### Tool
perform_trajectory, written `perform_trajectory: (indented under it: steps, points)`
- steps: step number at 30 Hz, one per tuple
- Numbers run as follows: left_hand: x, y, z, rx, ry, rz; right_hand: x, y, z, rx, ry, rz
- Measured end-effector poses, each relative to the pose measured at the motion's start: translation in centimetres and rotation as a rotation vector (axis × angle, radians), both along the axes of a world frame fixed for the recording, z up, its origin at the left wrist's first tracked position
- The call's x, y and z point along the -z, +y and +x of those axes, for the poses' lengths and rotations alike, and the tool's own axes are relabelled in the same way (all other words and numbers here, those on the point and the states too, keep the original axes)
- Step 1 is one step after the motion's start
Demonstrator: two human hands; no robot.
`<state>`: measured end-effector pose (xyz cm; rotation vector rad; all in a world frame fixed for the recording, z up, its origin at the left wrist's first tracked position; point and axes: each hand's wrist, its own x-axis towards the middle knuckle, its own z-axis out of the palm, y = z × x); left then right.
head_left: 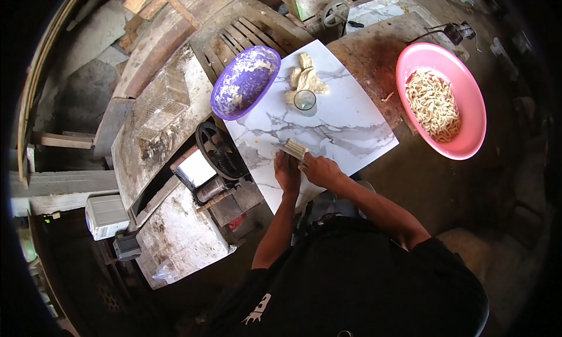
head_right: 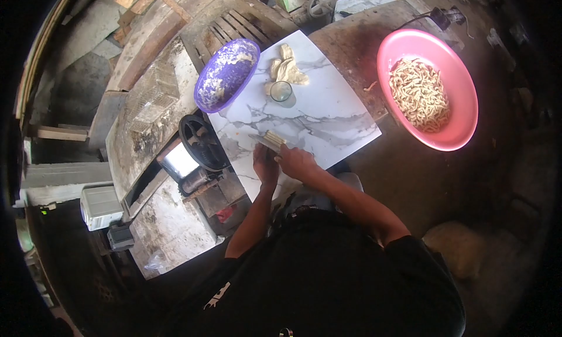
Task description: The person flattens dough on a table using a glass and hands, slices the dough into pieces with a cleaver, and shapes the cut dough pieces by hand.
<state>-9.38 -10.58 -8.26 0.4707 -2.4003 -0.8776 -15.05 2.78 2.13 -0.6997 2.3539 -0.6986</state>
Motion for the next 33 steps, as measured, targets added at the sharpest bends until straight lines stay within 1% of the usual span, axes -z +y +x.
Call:
perform_trajectory:
  steps: [2,5,7,9,11,14,16,17,18,20,23,25,26,27,28,31,32,33]
  points:
    - [0.1,0.0,0.0,-0.021,0.037,-0.007,0.4,0.2,0.0,0.003,-0.03,0.007]
    - [0.4,-0.3,-0.1,0.0,-0.031,0.013,0.1,1.5,0.7,0.033,-0.026,0.024]
    - [0.5,-0.2,0.1,-0.018,0.054,-0.11,-0.5,3.3,1.5,0.045,-0.022,0.025]
    - [0.5,-0.2,0.1,-0.025,0.068,-0.114,-1.9,5.1,2.1,0.055,-0.018,0.025]
    - [0.4,-0.2,0.2,-0.031,0.084,-0.117,-4.0,6.7,2.5,0.046,-0.158,0.169]
    - [0.3,-0.1,0.3,-0.093,0.066,-0.056,-2.8,9.0,3.6,0.039,-0.132,0.174]
    - [0.6,-0.3,0.4,-0.078,0.049,-0.141,-4.0,8.9,3.8,0.022,-0.113,0.161]
    - [0.8,-0.3,0.4,-0.078,0.049,-0.14,-4.5,8.8,3.8,0.007,-0.093,0.145]
    - [0.8,-0.3,0.3,-0.091,0.055,-0.13,-4.3,8.2,3.7,0.008,-0.093,0.145]
    - [0.9,-0.3,0.2,-0.105,0.062,-0.121,-3.4,6.1,3.2,0.007,-0.058,0.052]
    - [1.3,-0.4,0.4,-0.118,0.096,-0.053,-2.0,2.7,2.2,-0.017,-0.018,0.017]
    - [2.1,-1.0,0.5,-0.052,0.015,0.043,-1.4,1.0,1.5,-0.011,-0.006,0.001]
    - [2.2,-1.1,0.5,-0.048,0.014,0.042,-1.1,0.4,1.2,-0.009,0.006,-0.015]
    - [2.0,-1.0,0.5,-0.029,0.03,-0.037,-1.0,-0.1,0.9,-0.005,0.004,-0.016]
    - [1.9,-1.0,0.4,-0.011,0.047,-0.115,-0.9,-0.5,0.6,0.005,0.008,-0.022]
    - [1.3,-0.9,0.5,-0.001,0.03,-0.141,-0.6,0.0,0.8,0.001,-0.017,0.005]
    - [1.0,-0.7,0.5,0.001,0.029,-0.141,-0.6,0.3,0.8,-0.014,-0.043,0.035]
    - [0.8,-0.5,0.6,-0.041,0.051,-0.055,-0.5,1.0,1.0,-0.012,-0.043,0.036]
